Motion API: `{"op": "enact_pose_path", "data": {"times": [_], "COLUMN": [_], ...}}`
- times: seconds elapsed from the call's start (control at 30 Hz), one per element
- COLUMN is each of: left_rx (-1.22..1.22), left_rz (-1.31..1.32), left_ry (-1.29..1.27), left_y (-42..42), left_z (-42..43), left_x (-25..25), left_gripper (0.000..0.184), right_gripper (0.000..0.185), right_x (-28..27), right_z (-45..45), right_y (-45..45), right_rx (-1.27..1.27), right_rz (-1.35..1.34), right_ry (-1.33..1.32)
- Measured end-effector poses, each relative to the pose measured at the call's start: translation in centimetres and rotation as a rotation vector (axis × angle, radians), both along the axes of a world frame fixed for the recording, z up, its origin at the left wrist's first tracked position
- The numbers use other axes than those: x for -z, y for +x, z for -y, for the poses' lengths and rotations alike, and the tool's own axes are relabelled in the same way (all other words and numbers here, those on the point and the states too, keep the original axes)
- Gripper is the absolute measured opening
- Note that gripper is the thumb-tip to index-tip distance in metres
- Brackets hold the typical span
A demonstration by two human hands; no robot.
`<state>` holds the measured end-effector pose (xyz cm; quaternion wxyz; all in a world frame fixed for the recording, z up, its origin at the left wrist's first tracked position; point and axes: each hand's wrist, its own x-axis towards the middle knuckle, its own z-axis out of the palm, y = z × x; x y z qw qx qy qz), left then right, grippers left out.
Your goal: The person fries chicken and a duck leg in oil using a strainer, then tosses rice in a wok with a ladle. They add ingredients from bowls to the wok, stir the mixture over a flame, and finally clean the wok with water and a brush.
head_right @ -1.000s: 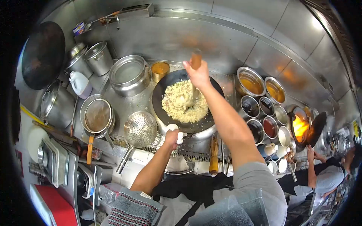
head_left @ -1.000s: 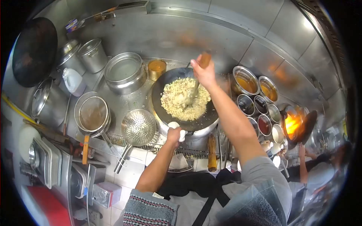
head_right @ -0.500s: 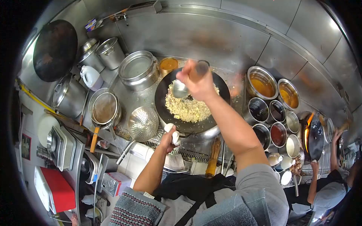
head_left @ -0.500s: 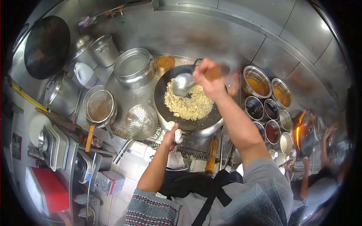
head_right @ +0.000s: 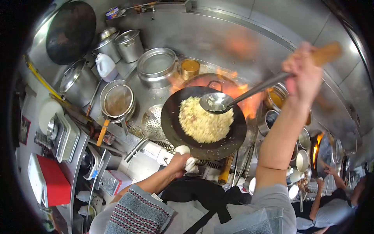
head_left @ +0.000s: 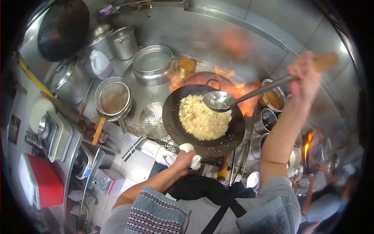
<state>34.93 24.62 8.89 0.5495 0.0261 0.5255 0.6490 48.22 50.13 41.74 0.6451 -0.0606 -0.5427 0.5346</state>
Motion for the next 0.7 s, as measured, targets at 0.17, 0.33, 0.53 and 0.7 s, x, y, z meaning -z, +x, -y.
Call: {"op": "enact_pose_path", "data": {"times": [0.17,0.33,0.53,0.7], "left_rx": [0.144,0.281,0.128,0.207], "left_rz": [0.069,-0.16,0.125,-0.109], "left_ry": [0.061,0.037,0.009,0.049], "left_y": [-4.6,-5.7,-5.3,-5.2], "left_z": [-6.9,0.3,-0.4,-2.8], "left_x": [6.3,15.4,2.9,10.5], "left_gripper": [0.029,0.039,0.022,0.022], "right_gripper": [0.02,0.022,0.027,0.026], "right_x": [7.6,11.6,3.7,12.8], "right_z": [0.9,-1.3,4.3,-0.3], "right_y": [-6.0,-9.8,-4.0,-10.9], "right_rx": [0.303,0.24,0.228,0.304], "right_rz": [0.174,-0.009,0.155,0.167], "right_ry": [-0.186,-0.144,-0.104,-0.214]}}
